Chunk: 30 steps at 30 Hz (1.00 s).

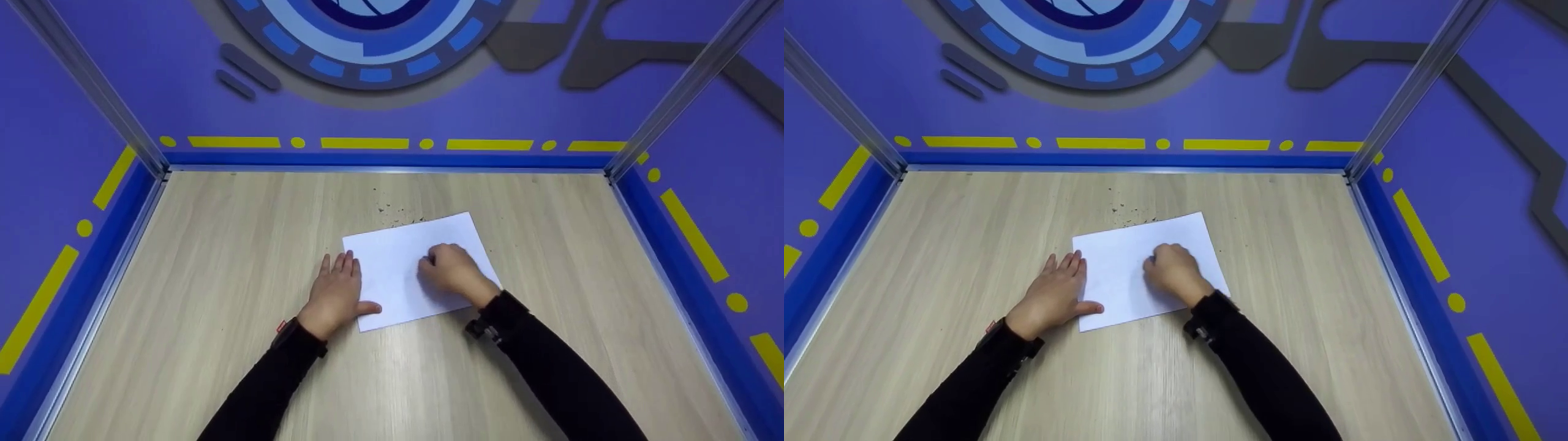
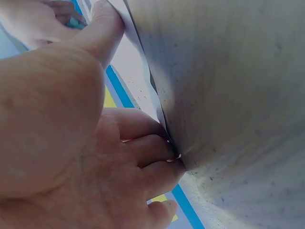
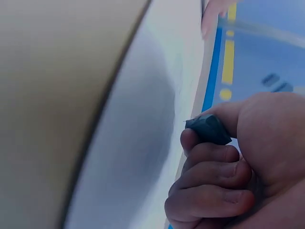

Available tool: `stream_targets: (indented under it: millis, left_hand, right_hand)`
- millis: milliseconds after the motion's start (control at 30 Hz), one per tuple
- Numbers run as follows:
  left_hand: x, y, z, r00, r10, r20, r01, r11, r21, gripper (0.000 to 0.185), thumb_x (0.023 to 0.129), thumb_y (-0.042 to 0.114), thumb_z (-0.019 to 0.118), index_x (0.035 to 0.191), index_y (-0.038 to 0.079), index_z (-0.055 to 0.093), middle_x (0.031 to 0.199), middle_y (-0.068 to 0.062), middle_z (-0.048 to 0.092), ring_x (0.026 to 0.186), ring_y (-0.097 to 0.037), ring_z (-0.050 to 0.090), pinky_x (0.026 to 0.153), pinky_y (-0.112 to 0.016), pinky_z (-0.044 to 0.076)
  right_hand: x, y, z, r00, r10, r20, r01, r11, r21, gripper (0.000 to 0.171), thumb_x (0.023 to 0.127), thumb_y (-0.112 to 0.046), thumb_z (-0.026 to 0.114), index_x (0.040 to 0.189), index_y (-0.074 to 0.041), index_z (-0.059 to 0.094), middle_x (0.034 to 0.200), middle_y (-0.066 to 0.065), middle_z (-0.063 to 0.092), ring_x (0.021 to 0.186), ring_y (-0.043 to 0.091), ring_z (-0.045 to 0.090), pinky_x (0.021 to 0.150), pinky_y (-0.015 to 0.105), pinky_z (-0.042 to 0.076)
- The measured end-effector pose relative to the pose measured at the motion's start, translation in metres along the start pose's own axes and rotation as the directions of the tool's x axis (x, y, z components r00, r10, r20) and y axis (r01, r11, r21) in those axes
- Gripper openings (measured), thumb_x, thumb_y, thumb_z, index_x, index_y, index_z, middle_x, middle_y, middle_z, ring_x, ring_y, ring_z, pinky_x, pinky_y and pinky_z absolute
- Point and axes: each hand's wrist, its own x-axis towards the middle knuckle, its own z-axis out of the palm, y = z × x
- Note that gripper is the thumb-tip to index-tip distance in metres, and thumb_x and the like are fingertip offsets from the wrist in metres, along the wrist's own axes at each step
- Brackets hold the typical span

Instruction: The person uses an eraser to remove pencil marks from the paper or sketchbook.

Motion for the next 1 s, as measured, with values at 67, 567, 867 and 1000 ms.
stream_targets:
  millis: [67, 567, 867, 1000]
  left_hand:
    - [-0.001, 0.000, -0.001, 1.000, 0.003, 0.001, -0.003, 1.000, 0.000, 0.119, 0.092, 0.077, 0.072, 0.167, -0.009, 0.037, 0.178, -0.029, 0.033, 0.169, -0.042, 0.032, 0.141, -0.061, 0.018]
    - [-0.002, 0.000, -0.003, 1.000, 0.012, -0.029, -0.013, 1.000, -0.022, 0.117, 0.091, 0.070, 0.078, 0.165, -0.012, 0.040, 0.175, -0.031, 0.037, 0.167, -0.043, 0.035, 0.140, -0.063, 0.019]
    - [0.000, 0.002, -0.002, 1.000, -0.003, 0.025, 0.002, 1.000, 0.009, 0.120, 0.092, 0.078, 0.071, 0.168, -0.009, 0.036, 0.178, -0.029, 0.032, 0.170, -0.042, 0.030, 0.140, -0.063, 0.017]
    - [0.001, 0.001, -0.001, 1.000, -0.003, 0.026, 0.003, 1.000, 0.006, 0.119, 0.093, 0.076, 0.072, 0.168, -0.009, 0.035, 0.179, -0.029, 0.031, 0.170, -0.042, 0.029, 0.140, -0.064, 0.017]
  right_hand:
    - [0.002, -0.017, 0.009, 1.000, -0.025, 0.006, 0.026, 0.999, -0.031, 0.042, 0.107, -0.030, 0.062, 0.069, -0.017, 0.049, 0.073, 0.001, 0.051, 0.074, 0.023, 0.056, 0.069, 0.038, 0.046]
    - [0.010, -0.076, 0.053, 0.977, -0.188, 0.103, 0.203, 0.966, -0.160, 0.035, 0.104, -0.029, 0.064, 0.072, -0.015, 0.062, 0.076, 0.006, 0.065, 0.078, 0.027, 0.062, 0.075, 0.047, 0.055]
    - [0.005, -0.003, 0.015, 0.997, -0.071, 0.039, 0.071, 0.997, -0.003, 0.036, 0.101, -0.024, 0.065, 0.067, -0.018, 0.052, 0.072, 0.000, 0.053, 0.074, 0.022, 0.055, 0.068, 0.036, 0.045]
    - [0.000, 0.041, -0.010, 1.000, -0.028, 0.010, 0.028, 0.999, 0.044, 0.036, 0.101, -0.024, 0.063, 0.069, -0.017, 0.048, 0.072, -0.001, 0.046, 0.071, 0.021, 0.050, 0.065, 0.034, 0.040]
